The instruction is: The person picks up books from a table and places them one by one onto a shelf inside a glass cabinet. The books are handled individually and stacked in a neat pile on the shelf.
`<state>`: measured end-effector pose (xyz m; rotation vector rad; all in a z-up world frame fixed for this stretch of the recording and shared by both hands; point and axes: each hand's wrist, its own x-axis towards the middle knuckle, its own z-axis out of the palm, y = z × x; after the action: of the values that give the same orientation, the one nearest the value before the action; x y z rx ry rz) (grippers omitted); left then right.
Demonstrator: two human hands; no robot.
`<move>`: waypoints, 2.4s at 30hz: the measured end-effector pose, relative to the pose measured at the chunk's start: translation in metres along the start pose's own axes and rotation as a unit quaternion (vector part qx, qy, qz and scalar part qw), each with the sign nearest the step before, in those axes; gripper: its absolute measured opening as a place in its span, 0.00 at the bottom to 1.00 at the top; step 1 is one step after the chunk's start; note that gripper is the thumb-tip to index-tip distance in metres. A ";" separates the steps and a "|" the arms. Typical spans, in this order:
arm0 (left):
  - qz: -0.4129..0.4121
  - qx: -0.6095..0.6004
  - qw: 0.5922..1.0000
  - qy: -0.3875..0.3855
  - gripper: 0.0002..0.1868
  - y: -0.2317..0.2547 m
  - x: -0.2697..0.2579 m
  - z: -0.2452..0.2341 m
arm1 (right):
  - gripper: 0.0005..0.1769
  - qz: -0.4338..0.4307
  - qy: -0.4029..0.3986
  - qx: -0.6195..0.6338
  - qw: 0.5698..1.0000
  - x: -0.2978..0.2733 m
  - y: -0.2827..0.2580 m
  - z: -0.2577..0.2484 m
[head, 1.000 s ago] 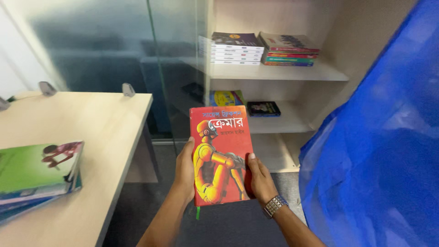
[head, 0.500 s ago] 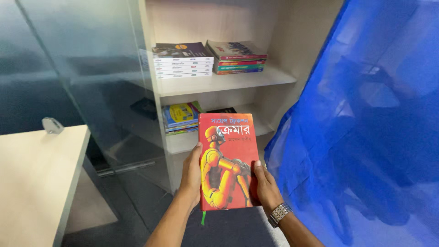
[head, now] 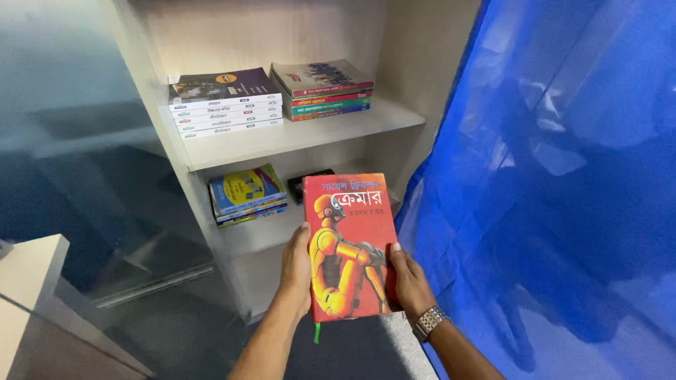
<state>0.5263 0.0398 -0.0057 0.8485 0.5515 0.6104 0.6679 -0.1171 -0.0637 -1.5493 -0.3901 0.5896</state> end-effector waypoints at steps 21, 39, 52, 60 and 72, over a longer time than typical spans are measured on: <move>0.062 0.107 0.981 0.147 0.28 -0.044 0.132 0.030 | 0.34 0.001 -0.140 -0.013 0.990 0.165 0.007 -0.051; 0.008 -0.188 0.974 0.130 0.22 -0.088 0.285 -0.056 | 0.20 0.183 -0.160 0.188 0.951 0.288 0.070 -0.034; -0.040 -0.092 0.987 0.123 0.18 -0.122 0.356 -0.104 | 0.26 0.205 -0.174 0.036 0.963 0.390 0.110 -0.036; 0.012 -0.025 0.993 0.111 0.19 -0.179 0.435 -0.140 | 0.20 0.089 -0.196 0.055 0.975 0.504 0.183 -0.035; 0.247 0.344 0.875 0.234 0.09 -0.249 0.603 -0.210 | 0.22 -0.002 -0.230 0.063 0.971 0.655 0.285 0.015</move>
<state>0.8766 0.4335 -0.4445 1.5592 1.0405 1.1365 1.1556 0.2534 -0.4312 -1.2813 -0.6921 0.9574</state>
